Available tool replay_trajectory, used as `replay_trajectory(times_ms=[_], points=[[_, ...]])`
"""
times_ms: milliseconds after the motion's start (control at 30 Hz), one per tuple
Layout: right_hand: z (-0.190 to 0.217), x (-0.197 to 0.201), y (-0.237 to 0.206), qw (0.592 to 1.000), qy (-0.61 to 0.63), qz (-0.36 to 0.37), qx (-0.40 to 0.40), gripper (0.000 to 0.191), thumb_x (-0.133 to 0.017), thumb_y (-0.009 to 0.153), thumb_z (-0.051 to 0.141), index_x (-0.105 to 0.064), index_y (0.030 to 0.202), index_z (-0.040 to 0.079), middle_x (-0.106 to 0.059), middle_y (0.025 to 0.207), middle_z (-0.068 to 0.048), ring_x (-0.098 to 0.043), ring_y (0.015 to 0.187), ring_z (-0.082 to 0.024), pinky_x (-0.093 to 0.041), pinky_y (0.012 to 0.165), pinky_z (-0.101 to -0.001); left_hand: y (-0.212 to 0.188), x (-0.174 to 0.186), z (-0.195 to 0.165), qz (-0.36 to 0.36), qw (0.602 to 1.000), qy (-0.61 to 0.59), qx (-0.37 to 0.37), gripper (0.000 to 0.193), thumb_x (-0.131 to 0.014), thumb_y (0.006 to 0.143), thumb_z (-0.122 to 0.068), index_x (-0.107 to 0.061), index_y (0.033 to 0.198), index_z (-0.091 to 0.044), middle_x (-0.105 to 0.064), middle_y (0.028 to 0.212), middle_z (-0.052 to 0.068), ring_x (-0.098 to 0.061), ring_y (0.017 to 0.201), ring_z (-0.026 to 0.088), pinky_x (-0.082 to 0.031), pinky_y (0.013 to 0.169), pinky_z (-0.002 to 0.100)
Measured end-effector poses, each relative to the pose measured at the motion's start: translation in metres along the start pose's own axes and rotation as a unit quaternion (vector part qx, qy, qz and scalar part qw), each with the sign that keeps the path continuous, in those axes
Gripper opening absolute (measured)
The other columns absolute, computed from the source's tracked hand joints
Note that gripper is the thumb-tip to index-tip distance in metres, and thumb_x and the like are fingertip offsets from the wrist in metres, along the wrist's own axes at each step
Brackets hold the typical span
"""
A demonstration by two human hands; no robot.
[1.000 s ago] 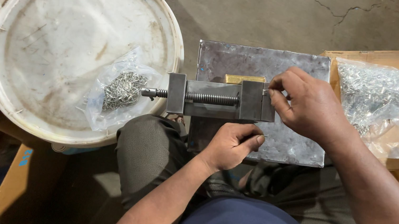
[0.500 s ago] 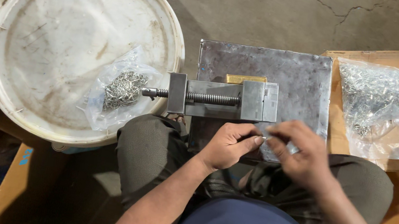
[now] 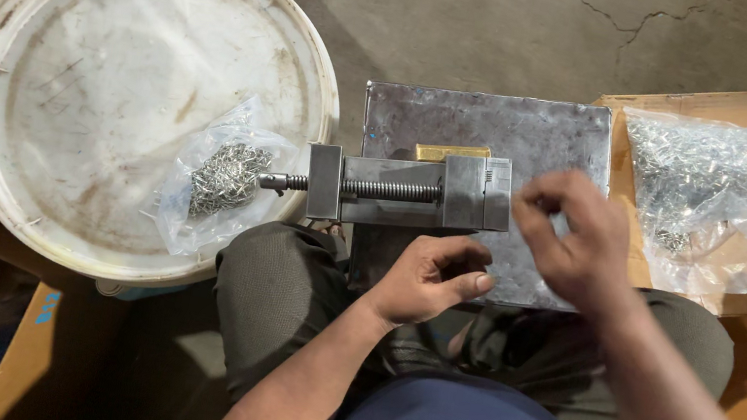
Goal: The person sits on the floor and uses a bench vise to assemble small metal parts. They pick up metal pieces from a plastic bag, place them into the vise, tighten the screw to secure them, and then remove the assembled parts.
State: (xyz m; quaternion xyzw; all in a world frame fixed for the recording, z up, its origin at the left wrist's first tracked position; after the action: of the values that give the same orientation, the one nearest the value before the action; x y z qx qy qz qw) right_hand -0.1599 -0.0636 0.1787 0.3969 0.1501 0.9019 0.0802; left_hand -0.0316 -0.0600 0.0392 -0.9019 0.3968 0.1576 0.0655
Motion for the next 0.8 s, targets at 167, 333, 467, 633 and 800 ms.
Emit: replay_trajectory(times_ms=[167, 333, 467, 633, 800], points=[[0.007, -0.007, 0.03, 0.99, -0.109, 0.066, 0.056, 0.011, -0.072, 0.094, 0.014, -0.069, 0.1, 0.005, -0.071, 0.098, -0.01, -0.071, 0.082, -0.028, -0.056, 0.071, -0.038, 0.003, 0.004, 0.002, -0.029, 0.999, 0.028, 0.002, 0.029, -0.077, 0.094, -0.023, -0.071, 0.108, 0.001, -0.067, 0.089, -0.002, -0.058, 0.079, 0.006, -0.052, 0.072, 0.024], [0.005, -0.014, 0.045, 0.984, -0.125, 0.1, 0.075, 0.011, -0.073, 0.093, 0.014, -0.07, 0.1, 0.006, -0.071, 0.099, -0.009, -0.071, 0.086, -0.031, -0.056, 0.072, -0.0406, 0.004, 0.006, 0.001, -0.038, 0.999, 0.028, 0.0, 0.028, -0.077, 0.094, -0.023, -0.07, 0.108, 0.001, -0.067, 0.09, -0.003, -0.057, 0.08, 0.005, -0.051, 0.073, 0.023], [-0.002, -0.019, 0.051, 0.98, -0.144, 0.108, 0.085, 0.011, -0.074, 0.092, 0.013, -0.071, 0.099, 0.006, -0.07, 0.097, -0.009, -0.07, 0.086, -0.032, -0.055, 0.073, -0.0417, 0.004, 0.005, 0.008, -0.031, 0.999, 0.028, 0.0, 0.027, -0.076, 0.096, -0.023, -0.071, 0.107, 0.001, -0.066, 0.088, -0.003, -0.055, 0.078, 0.005, -0.05, 0.071, 0.024], [-0.016, -0.023, 0.047, 0.977, -0.146, 0.12, 0.096, 0.012, -0.074, 0.091, 0.013, -0.072, 0.1, 0.005, -0.069, 0.097, -0.01, -0.069, 0.085, -0.032, -0.056, 0.074, -0.0418, 0.004, 0.006, 0.007, -0.033, 0.999, 0.034, -0.002, 0.027, -0.076, 0.095, -0.022, -0.071, 0.107, 0.001, -0.066, 0.087, -0.003, -0.055, 0.077, 0.005, -0.05, 0.07, 0.024], [-0.032, -0.014, 0.028, 0.977, -0.149, 0.104, 0.108, 0.012, -0.073, 0.094, 0.012, -0.074, 0.104, 0.005, -0.071, 0.103, -0.009, -0.07, 0.091, -0.032, -0.057, 0.078, -0.041, 0.003, 0.004, -0.01, -0.038, 0.998, 0.046, -0.006, 0.027, -0.076, 0.095, -0.022, -0.071, 0.107, 0.001, -0.068, 0.089, -0.002, -0.058, 0.079, 0.005, -0.052, 0.072, 0.023]])
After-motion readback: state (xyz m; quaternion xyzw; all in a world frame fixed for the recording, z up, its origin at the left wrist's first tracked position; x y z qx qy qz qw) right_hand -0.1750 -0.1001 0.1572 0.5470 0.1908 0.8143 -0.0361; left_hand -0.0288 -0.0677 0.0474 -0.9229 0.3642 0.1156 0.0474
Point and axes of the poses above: each hand's wrist, its own y-axis towards the middle knuckle, its own x-axis out of the back of the hand, z = x × y, the point moved 8 cm from there along y, towards the middle knuckle
